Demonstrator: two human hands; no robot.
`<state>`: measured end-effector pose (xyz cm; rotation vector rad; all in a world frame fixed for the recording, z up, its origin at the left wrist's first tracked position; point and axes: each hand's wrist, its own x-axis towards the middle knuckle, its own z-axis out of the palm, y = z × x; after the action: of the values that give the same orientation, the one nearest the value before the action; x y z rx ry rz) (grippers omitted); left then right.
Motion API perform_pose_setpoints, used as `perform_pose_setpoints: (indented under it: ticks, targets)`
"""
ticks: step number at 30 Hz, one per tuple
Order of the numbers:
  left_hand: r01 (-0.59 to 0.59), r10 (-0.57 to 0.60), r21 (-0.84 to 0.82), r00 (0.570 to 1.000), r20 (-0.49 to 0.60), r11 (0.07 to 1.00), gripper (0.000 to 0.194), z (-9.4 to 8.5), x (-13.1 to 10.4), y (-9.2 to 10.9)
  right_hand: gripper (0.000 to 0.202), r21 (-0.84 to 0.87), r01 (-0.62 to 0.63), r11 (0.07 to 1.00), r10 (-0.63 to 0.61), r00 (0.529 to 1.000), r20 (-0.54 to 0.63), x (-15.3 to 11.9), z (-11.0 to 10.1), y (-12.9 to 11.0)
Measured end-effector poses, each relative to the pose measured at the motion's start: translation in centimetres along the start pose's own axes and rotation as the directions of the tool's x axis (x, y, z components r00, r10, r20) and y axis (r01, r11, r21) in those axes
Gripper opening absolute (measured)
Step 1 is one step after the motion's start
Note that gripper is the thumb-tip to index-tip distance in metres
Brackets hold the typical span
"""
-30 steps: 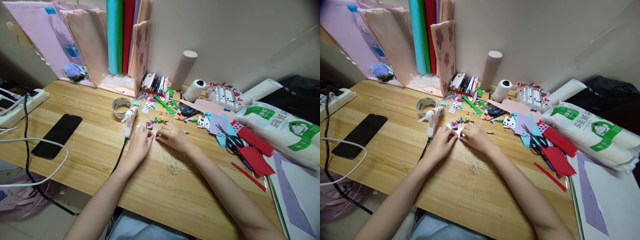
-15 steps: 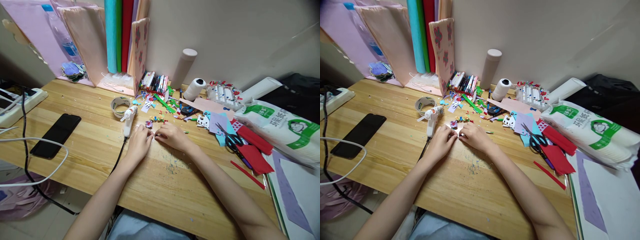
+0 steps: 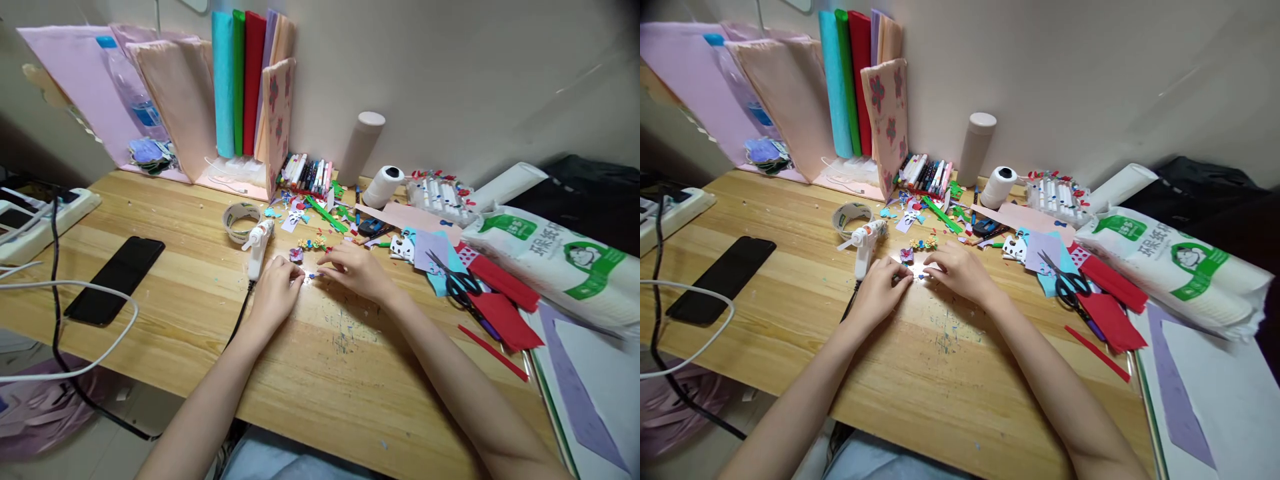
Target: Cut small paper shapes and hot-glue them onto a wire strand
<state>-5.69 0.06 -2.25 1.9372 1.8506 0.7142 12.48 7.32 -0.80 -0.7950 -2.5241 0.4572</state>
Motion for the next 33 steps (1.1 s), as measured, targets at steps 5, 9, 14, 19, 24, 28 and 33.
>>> perform_pose_setpoints:
  ticks: [5,9,14,19,24,28,33]
  targets:
    - [-0.004,0.003,-0.033,1.0,-0.026,0.999,0.01,-0.7,-0.6,0.3,0.021,0.105,-0.105,0.989,0.114,0.991,-0.075,0.5,0.1,-1.3]
    - [0.095,-0.1,-0.036,0.982,-0.161,0.995,0.014,-2.4,-2.4,0.5,0.026,0.305,-0.253,0.918,0.258,0.966,0.024,1.4,1.2,-3.2]
    - [0.3,-0.269,0.033,0.892,-0.364,0.953,0.031,-4.1,-3.3,-1.5,0.023,0.408,-0.378,0.831,0.349,0.926,0.146,3.6,3.9,-6.1]
    - [0.237,-0.238,-0.019,0.963,-0.128,0.971,0.021,-4.2,-1.5,-4.4,0.04,0.452,-0.449,0.771,0.398,0.893,0.208,6.7,6.3,-7.9]
    - [0.2,-0.221,-0.129,0.96,-0.173,0.971,0.015,-4.7,-1.4,-3.8,0.037,0.411,-0.495,0.766,0.509,0.857,0.083,7.3,6.5,-8.5]
    - [0.089,-0.11,-0.108,0.973,-0.203,0.99,0.008,-5.1,-3.0,-0.3,0.032,0.587,-0.366,0.722,0.468,0.883,-0.024,4.5,5.2,-8.8]
    - [-0.141,0.152,-0.263,0.988,0.019,0.954,0.011,-5.1,-4.0,4.1,0.029,0.797,-0.219,0.562,0.516,0.846,-0.131,-1.8,2.9,-9.0]
